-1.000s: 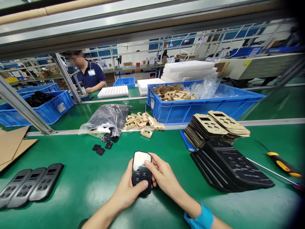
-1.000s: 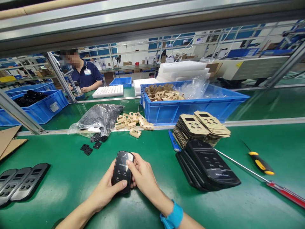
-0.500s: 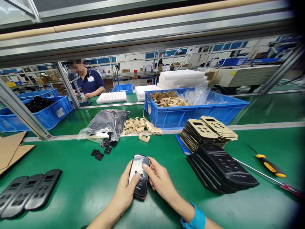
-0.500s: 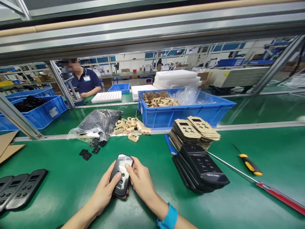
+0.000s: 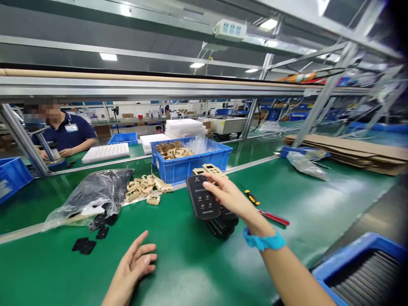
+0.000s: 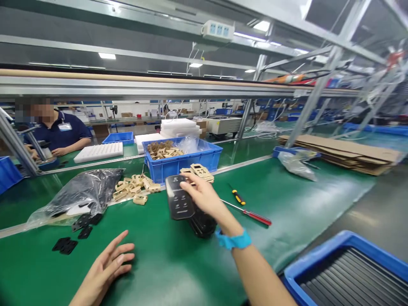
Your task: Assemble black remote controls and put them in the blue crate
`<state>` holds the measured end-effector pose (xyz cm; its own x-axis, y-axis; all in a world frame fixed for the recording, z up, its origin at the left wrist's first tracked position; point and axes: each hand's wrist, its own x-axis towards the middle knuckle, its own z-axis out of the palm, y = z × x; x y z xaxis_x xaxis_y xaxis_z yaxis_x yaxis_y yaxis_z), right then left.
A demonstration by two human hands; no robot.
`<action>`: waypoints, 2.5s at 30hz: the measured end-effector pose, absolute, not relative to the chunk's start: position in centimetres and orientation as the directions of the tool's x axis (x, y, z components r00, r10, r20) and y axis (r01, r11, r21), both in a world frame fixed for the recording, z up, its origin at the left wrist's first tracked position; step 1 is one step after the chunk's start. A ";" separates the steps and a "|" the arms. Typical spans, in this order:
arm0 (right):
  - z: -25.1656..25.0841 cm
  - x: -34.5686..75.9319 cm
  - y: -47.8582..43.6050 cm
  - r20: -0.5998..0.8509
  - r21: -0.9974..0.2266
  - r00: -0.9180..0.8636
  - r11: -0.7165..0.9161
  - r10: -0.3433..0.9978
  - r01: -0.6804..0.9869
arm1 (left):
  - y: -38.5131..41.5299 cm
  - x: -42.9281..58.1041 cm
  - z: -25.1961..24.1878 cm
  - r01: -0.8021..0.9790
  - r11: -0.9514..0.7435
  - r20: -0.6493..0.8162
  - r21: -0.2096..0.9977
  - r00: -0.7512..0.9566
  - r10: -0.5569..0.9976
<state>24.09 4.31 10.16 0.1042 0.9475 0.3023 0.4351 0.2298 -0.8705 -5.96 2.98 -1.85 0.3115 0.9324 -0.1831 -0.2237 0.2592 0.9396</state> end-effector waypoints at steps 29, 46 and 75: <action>13.1 26.8 7.2 0.603 -0.399 -0.042 0.347 0.796 0.849 | 3.6 -6.0 -2.1 -0.215 0.248 -0.195 0.945 0.237 0.952; -0.9 12.7 6.4 0.405 -0.696 -0.484 0.604 0.776 0.388 | 4.6 -7.2 -0.8 -0.298 0.219 -0.175 0.929 0.166 0.970; -2.6 13.9 3.7 0.441 -0.897 0.175 0.437 0.880 0.062 | 9.8 -10.3 1.1 0.664 -0.117 0.090 0.738 0.075 0.993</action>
